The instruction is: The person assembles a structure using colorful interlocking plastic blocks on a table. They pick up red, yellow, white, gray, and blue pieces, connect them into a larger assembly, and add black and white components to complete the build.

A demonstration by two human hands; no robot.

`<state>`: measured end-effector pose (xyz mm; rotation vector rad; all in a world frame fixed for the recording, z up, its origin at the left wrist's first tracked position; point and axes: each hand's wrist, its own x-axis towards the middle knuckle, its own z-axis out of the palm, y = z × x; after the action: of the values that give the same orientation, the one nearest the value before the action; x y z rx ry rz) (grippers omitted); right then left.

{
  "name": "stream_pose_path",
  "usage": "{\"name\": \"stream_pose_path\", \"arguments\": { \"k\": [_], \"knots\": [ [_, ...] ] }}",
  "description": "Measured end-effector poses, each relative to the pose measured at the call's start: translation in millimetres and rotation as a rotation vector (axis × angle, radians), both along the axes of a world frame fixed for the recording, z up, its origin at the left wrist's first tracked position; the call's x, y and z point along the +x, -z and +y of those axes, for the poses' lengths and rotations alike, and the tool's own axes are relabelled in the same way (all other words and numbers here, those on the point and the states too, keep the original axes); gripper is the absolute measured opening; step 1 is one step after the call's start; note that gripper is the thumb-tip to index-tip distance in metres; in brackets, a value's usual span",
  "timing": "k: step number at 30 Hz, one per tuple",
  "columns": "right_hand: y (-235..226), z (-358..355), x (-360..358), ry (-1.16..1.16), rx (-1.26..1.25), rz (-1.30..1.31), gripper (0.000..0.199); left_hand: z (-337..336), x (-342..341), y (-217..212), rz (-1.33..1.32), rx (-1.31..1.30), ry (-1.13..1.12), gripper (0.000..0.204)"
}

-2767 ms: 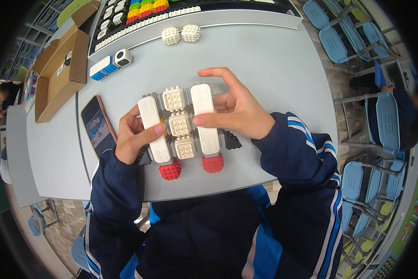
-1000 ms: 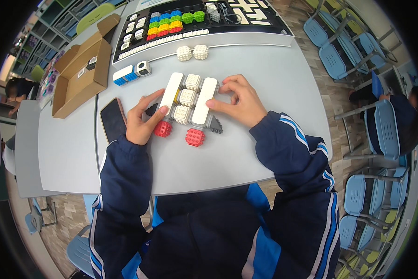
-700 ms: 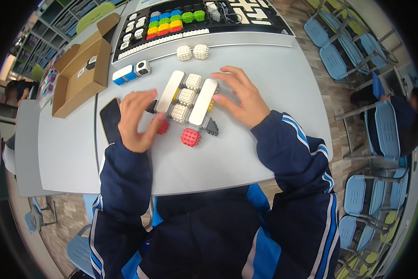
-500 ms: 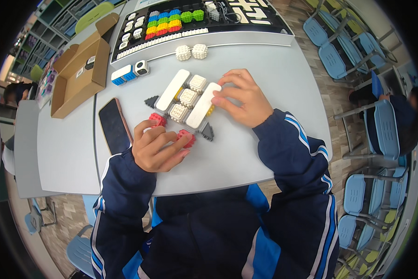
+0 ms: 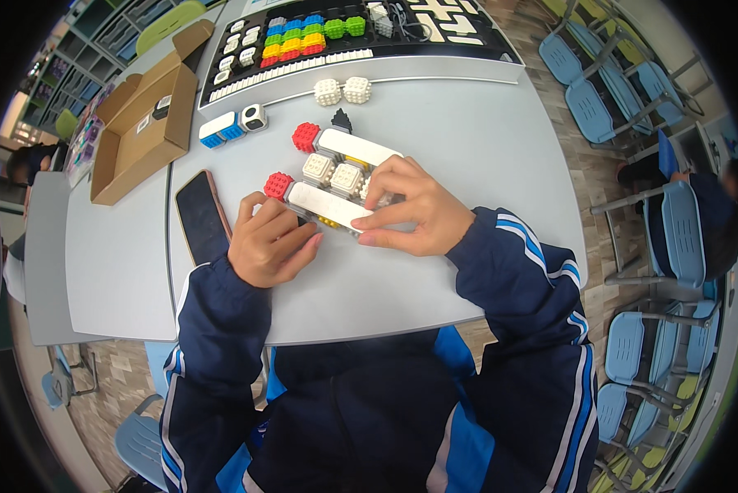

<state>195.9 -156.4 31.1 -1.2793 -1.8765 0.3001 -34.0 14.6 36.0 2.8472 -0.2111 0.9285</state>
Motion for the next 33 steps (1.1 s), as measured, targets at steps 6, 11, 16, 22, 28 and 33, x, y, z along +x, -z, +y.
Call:
{"name": "stream_pose_path", "arguments": {
  "k": [6,11,16,22,28,33],
  "knots": [
    [1.9,0.7,7.6,0.007,-0.019,0.127,0.017,-10.6,3.8,3.0,-0.066,-0.065,-0.005,0.035],
    [4.6,37.0,29.9,0.450,0.146,0.098,0.023,-19.1,9.7,5.6,0.108,-0.101,-0.053,0.055],
    [-0.6,108.1,67.5,0.413,0.129,-0.302,0.043,-18.2,16.5,23.4,0.097,-0.087,-0.101,0.054],
    [13.6,138.6,85.1,0.348,0.179,-0.574,0.038,-21.4,20.9,26.5,0.104,-0.070,-0.151,0.054],
    [23.0,67.2,105.3,0.544,0.136,-0.513,0.028,-10.8,24.2,16.2,0.107,-0.105,-0.129,0.066],
    [27.1,8.5,117.0,0.702,0.096,-0.381,0.032,13.2,36.6,28.5,0.032,-0.118,-0.145,0.069]
  ]
}}
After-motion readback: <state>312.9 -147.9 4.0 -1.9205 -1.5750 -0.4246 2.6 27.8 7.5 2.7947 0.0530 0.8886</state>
